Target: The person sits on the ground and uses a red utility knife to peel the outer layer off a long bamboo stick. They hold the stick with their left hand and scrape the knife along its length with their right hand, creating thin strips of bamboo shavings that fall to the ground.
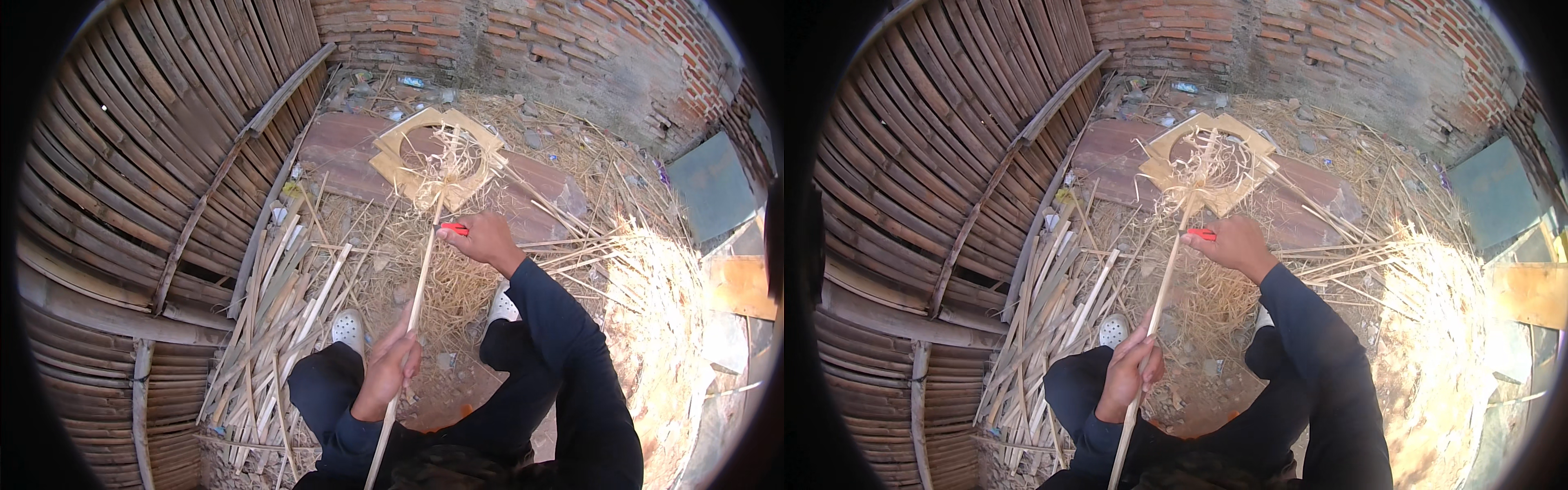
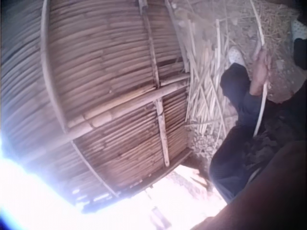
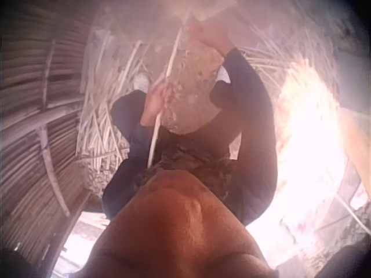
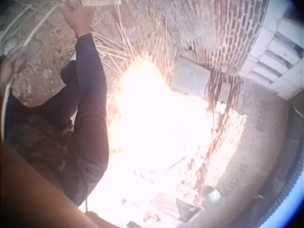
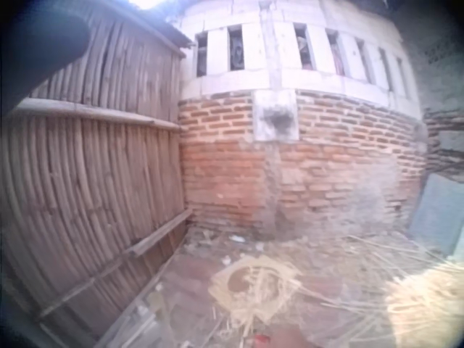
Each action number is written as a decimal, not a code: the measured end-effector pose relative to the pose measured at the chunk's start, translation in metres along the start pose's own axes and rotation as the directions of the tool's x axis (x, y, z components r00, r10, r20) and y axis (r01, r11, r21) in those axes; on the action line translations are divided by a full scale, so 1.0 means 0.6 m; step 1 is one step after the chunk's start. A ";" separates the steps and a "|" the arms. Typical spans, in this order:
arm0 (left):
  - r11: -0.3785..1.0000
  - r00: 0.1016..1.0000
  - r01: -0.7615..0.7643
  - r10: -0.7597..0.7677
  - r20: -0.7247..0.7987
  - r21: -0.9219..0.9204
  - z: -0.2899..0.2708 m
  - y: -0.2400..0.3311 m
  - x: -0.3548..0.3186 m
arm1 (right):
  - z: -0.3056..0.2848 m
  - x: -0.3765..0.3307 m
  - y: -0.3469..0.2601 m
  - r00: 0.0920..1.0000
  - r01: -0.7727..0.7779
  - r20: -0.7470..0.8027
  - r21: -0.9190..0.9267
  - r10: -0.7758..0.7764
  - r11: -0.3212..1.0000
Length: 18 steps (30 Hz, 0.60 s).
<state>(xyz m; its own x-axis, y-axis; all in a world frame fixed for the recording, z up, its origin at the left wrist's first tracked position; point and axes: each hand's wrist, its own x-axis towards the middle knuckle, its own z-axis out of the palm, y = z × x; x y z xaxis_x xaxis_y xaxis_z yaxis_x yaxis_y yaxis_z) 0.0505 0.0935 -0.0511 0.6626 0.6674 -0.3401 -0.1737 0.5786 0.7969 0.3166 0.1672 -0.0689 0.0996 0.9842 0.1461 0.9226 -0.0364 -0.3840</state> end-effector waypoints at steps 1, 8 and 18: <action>0.999 1.000 0.001 0.000 -0.020 0.032 0.000 0.004 0.000 | 0.008 -0.005 -0.003 0.999 0.037 -0.015 0.022 -0.037 0.999; 0.990 0.994 -0.086 0.092 -0.052 0.111 -0.016 0.002 -0.012 | 0.024 -0.034 -0.066 0.954 0.301 -0.002 0.026 -0.301 0.953; 0.991 0.997 -0.071 0.073 -0.005 0.109 -0.009 -0.006 -0.030 | 0.024 0.029 -0.007 0.987 0.010 -0.161 -0.071 -0.021 0.997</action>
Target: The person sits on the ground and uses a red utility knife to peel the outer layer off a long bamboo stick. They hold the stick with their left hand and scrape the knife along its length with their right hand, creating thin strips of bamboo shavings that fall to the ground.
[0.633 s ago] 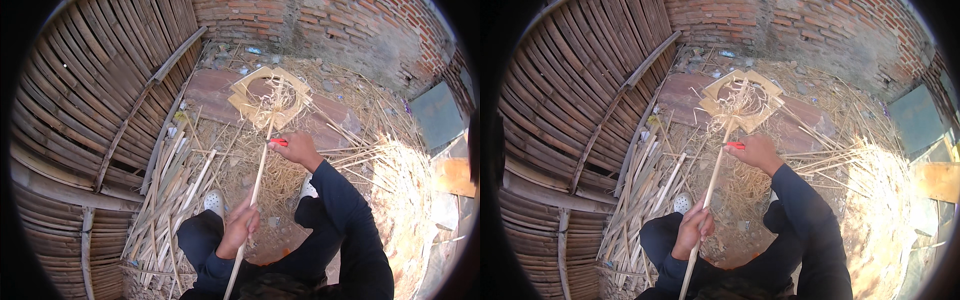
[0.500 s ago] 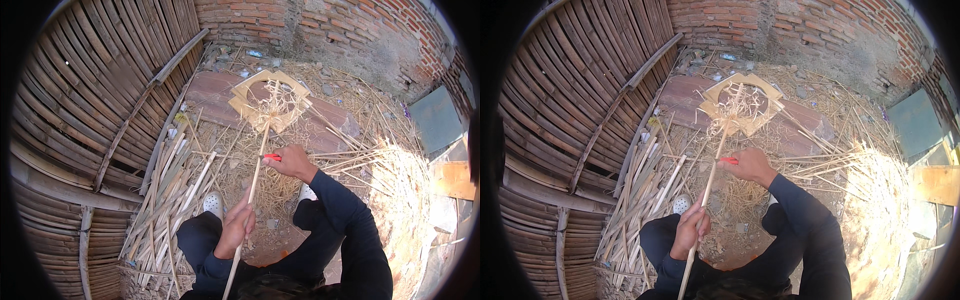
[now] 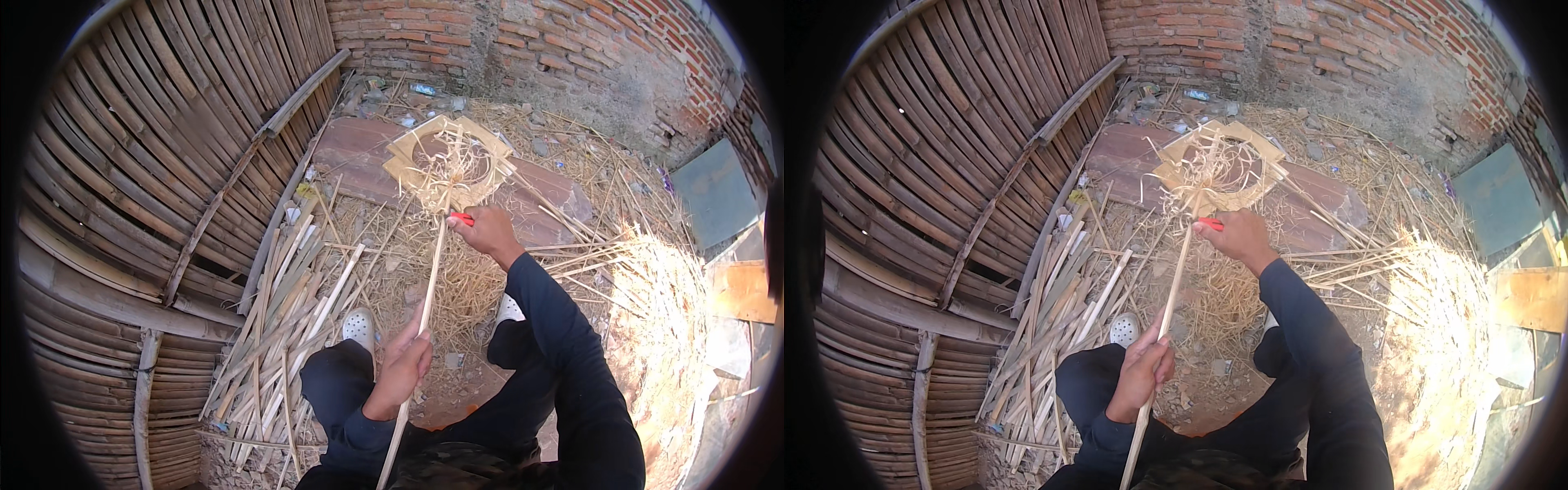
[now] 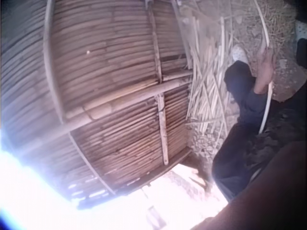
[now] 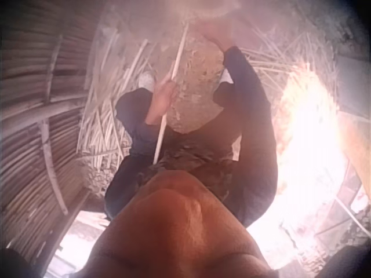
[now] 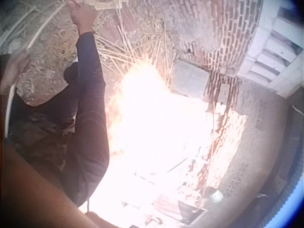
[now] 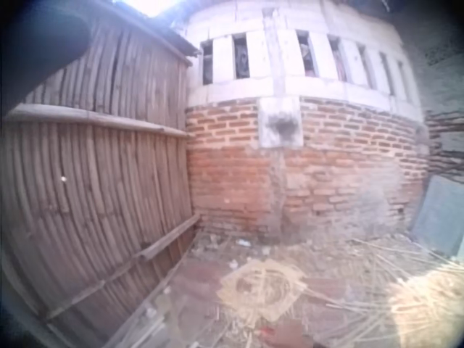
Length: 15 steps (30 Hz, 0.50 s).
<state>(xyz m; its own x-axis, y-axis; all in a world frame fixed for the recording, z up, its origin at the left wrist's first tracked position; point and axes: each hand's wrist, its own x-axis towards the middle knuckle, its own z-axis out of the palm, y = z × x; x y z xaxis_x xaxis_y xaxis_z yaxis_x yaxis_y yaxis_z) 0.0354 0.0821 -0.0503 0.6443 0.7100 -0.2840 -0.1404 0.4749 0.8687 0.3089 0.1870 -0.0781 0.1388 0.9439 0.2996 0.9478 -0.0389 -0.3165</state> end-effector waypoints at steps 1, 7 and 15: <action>1.000 0.999 -0.005 0.005 0.034 -0.004 0.007 0.001 -0.006 | -0.002 0.012 0.025 0.996 -0.089 -0.008 -0.011 0.089 0.996; 0.999 0.996 0.044 -0.041 0.074 -0.033 0.012 -0.017 -0.005 | -0.004 0.026 0.082 0.979 -0.203 -0.032 -0.057 0.201 0.978; 0.925 0.998 0.027 -0.006 0.057 -0.379 -0.017 -0.001 -0.001 | -0.036 -0.041 -0.053 0.990 0.038 0.127 0.190 -0.063 0.981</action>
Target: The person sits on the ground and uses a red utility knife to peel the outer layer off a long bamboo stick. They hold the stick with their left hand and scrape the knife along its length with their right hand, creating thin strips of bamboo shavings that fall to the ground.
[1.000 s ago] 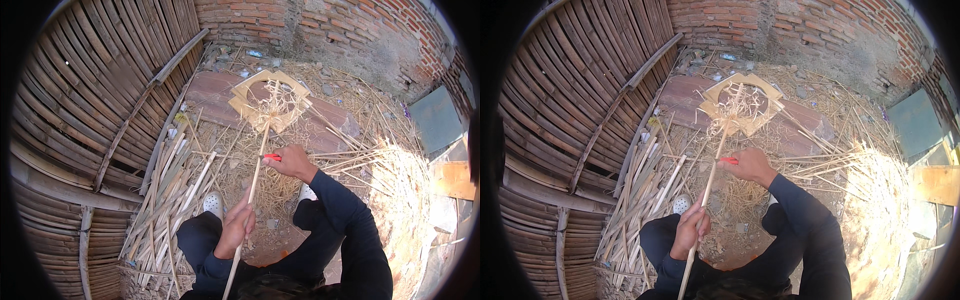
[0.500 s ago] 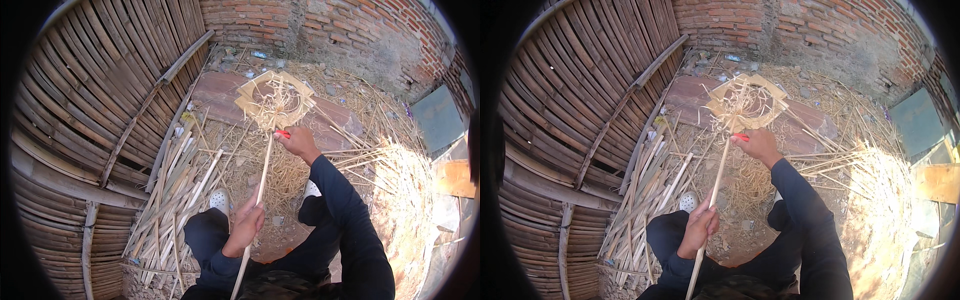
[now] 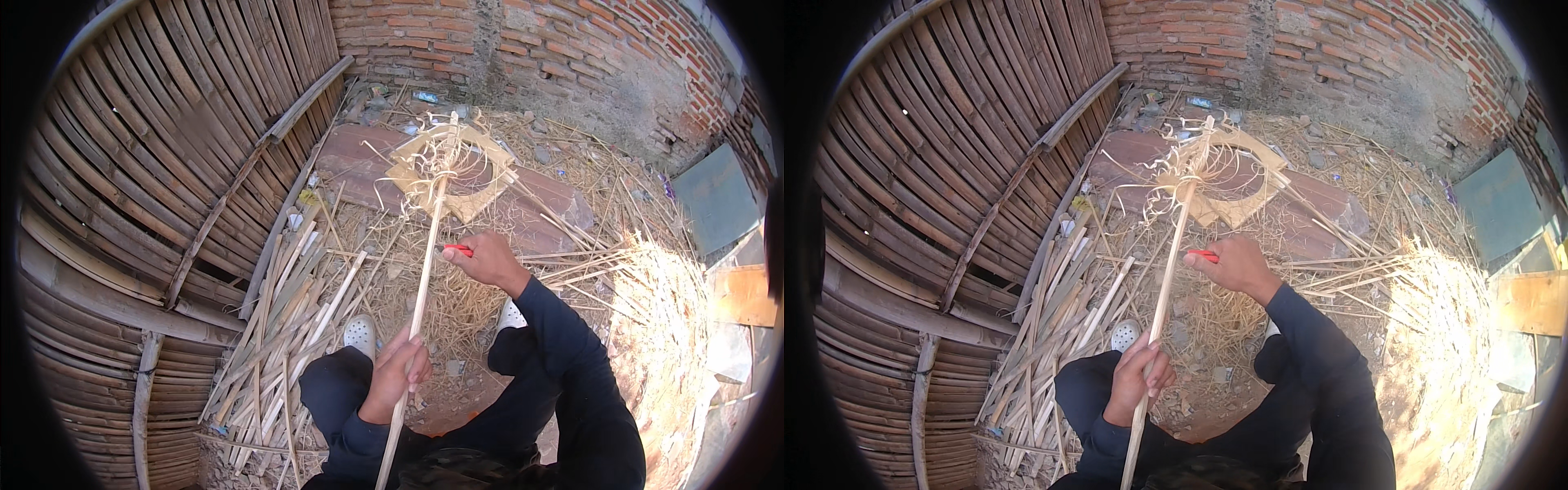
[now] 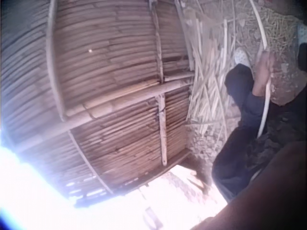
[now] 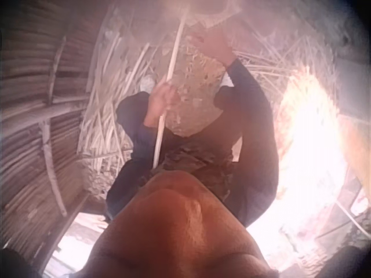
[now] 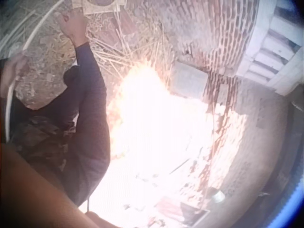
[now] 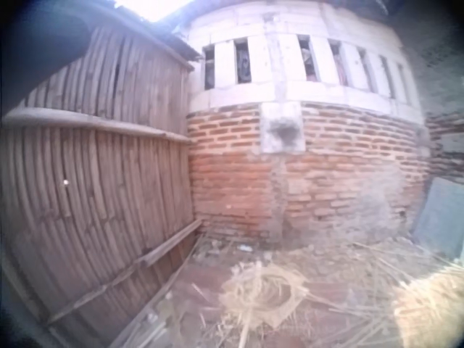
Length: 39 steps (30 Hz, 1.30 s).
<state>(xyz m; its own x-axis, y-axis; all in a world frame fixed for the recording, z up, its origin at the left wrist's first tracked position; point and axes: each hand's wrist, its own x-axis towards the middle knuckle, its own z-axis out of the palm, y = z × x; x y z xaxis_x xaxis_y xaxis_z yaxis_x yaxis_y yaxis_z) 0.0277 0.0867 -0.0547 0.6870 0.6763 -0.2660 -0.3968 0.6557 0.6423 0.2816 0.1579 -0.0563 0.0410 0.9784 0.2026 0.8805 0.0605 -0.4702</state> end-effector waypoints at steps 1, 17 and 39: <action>0.999 1.000 0.001 -0.001 0.000 -0.033 -0.001 0.001 0.001 | 0.005 -0.015 -0.016 0.996 0.086 0.021 0.007 -0.086 0.996; 0.974 0.996 0.064 -0.077 0.052 0.218 0.026 -0.027 -0.003 | -0.006 0.057 0.090 0.939 -0.261 -0.246 -0.058 0.240 0.963; 0.985 0.998 0.023 -0.013 -0.059 0.170 0.012 -0.004 0.005 | 0.046 -0.011 0.021 0.949 0.289 -0.076 -0.170 -0.305 0.942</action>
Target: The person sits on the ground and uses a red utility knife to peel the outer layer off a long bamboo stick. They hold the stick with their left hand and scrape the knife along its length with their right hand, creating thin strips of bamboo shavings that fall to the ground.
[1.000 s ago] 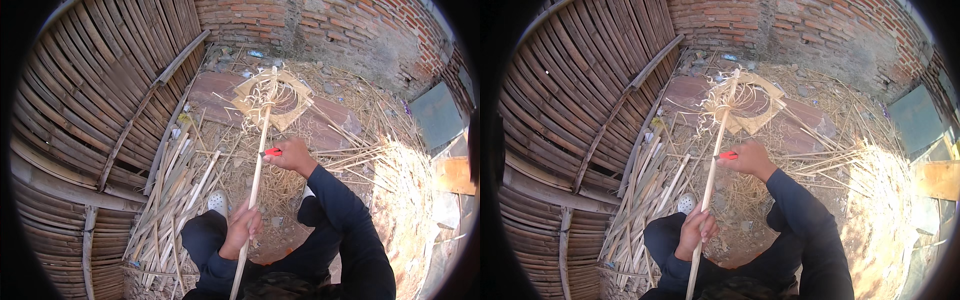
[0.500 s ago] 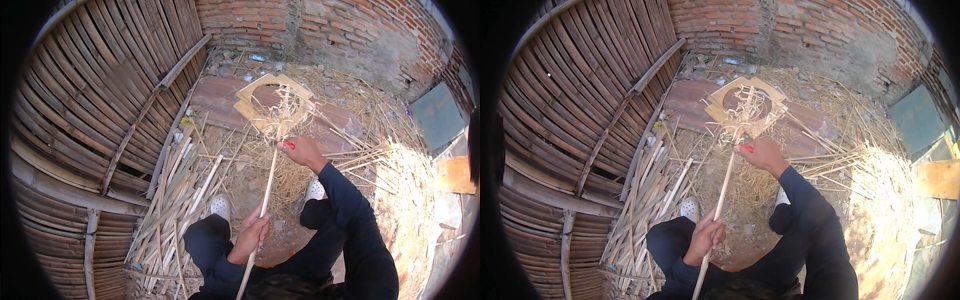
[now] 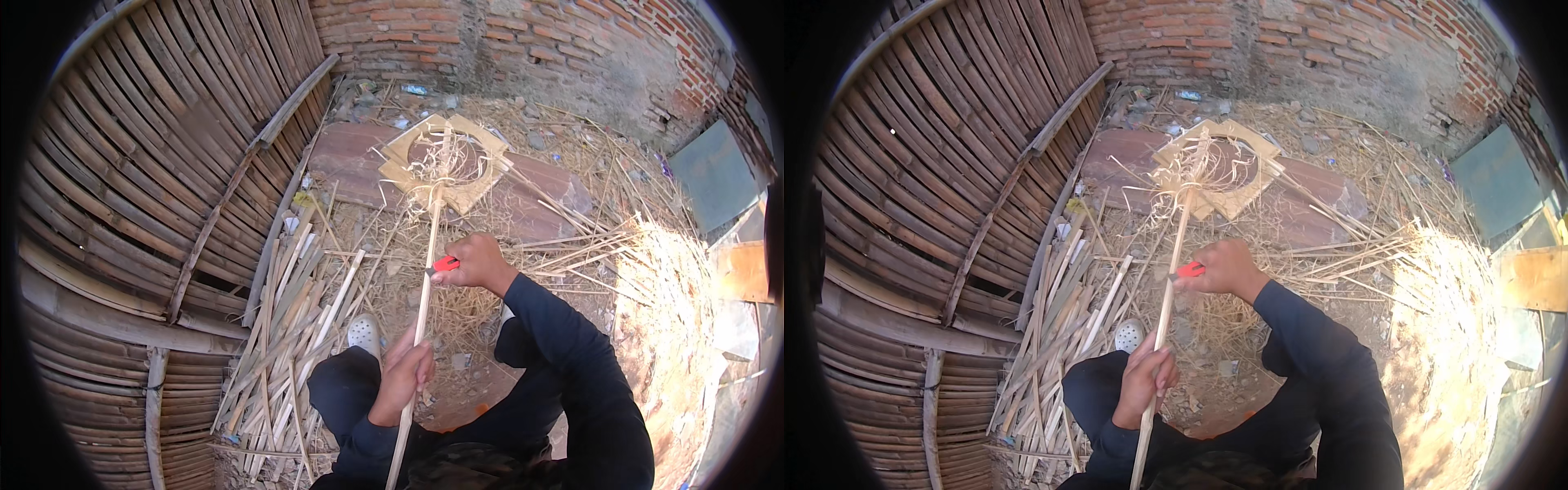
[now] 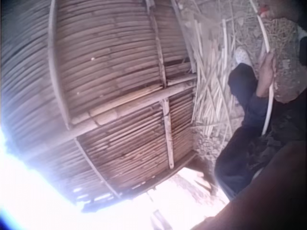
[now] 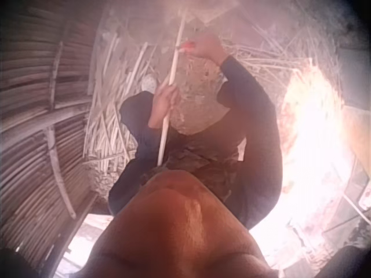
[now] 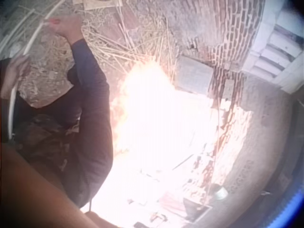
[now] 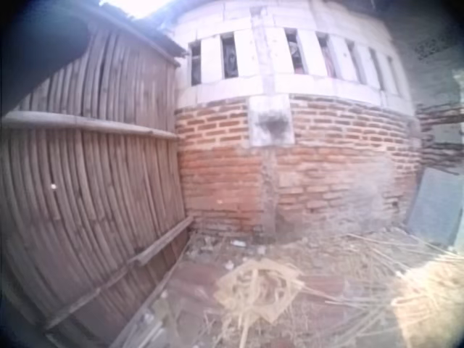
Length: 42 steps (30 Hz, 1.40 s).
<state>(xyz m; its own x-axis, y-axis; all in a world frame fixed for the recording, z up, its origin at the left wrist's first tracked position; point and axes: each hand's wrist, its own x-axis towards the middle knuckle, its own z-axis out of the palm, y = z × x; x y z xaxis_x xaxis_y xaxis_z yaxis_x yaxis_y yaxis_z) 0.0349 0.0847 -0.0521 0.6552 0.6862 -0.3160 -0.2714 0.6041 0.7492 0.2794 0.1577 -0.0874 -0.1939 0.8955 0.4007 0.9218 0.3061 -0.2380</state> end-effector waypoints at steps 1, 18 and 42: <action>1.000 1.000 -0.001 0.001 -0.006 0.008 0.002 0.000 -0.002 | -0.003 0.002 0.000 1.000 -0.002 -0.002 -0.004 0.002 1.000; 0.996 0.991 0.033 -0.044 0.123 0.088 0.017 -0.026 -0.009 | -0.045 0.036 0.122 0.786 -0.616 -0.066 -0.003 0.614 0.788; 0.772 0.991 -0.126 0.129 0.042 0.623 0.071 0.083 0.136 | -0.103 0.003 -0.009 0.923 -0.372 -0.013 0.225 0.384 0.901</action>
<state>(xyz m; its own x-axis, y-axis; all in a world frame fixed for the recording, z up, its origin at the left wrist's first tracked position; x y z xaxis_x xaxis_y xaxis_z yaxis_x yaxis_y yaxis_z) 0.1048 0.1535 -0.0155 0.6435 0.7409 -0.1924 0.1465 0.1275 0.9810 0.2950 0.1376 -0.0304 0.1797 0.9400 0.2900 0.8265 0.0156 -0.5628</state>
